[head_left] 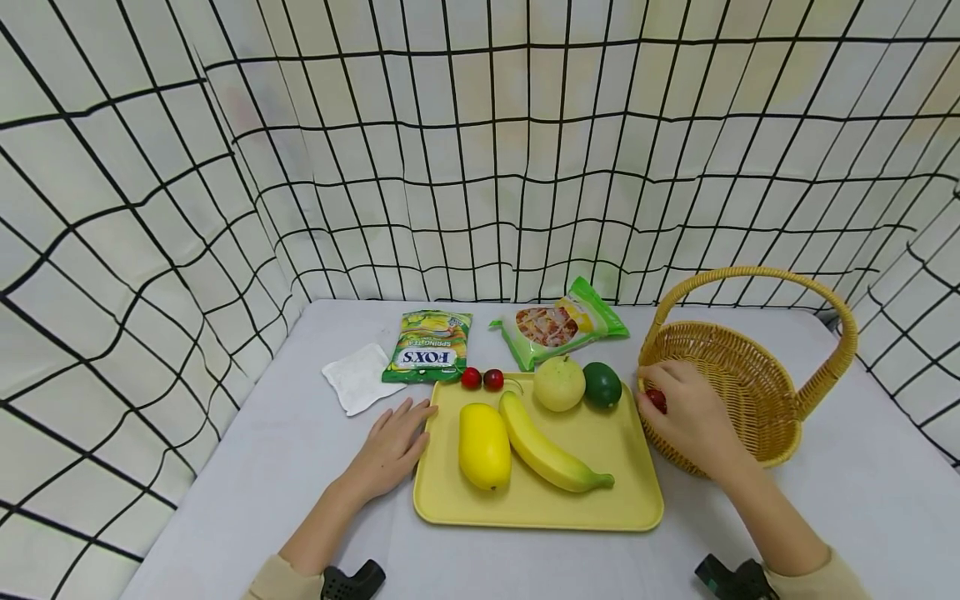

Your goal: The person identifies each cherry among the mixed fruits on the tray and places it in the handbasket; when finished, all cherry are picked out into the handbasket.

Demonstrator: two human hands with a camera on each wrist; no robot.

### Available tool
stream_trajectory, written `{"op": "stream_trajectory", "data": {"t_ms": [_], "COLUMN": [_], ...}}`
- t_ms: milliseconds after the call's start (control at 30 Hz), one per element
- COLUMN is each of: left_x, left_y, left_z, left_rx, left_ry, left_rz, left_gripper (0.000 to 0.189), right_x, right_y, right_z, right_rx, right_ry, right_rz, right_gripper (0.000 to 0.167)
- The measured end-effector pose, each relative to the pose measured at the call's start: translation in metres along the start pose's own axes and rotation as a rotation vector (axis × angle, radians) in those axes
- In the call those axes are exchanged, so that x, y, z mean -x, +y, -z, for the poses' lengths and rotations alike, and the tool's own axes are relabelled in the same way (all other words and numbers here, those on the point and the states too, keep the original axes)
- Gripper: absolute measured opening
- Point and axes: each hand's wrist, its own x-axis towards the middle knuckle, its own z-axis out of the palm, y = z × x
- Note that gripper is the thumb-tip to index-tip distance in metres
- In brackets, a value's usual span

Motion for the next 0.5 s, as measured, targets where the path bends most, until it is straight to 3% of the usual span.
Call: {"op": "stream_trajectory", "data": {"t_ms": [500], "left_x": [0.0], "left_y": [0.001], "left_z": [0.0], "left_rx": [-0.005], "left_ry": [-0.004], "left_rz": [0.008], "left_gripper": [0.041], "right_x": [-0.013], "right_y": [-0.02], "right_z": [-0.022], "right_rx": [-0.032], "right_ry": [-0.041], "right_rz": [0.103], "right_gripper": [0.025]}}
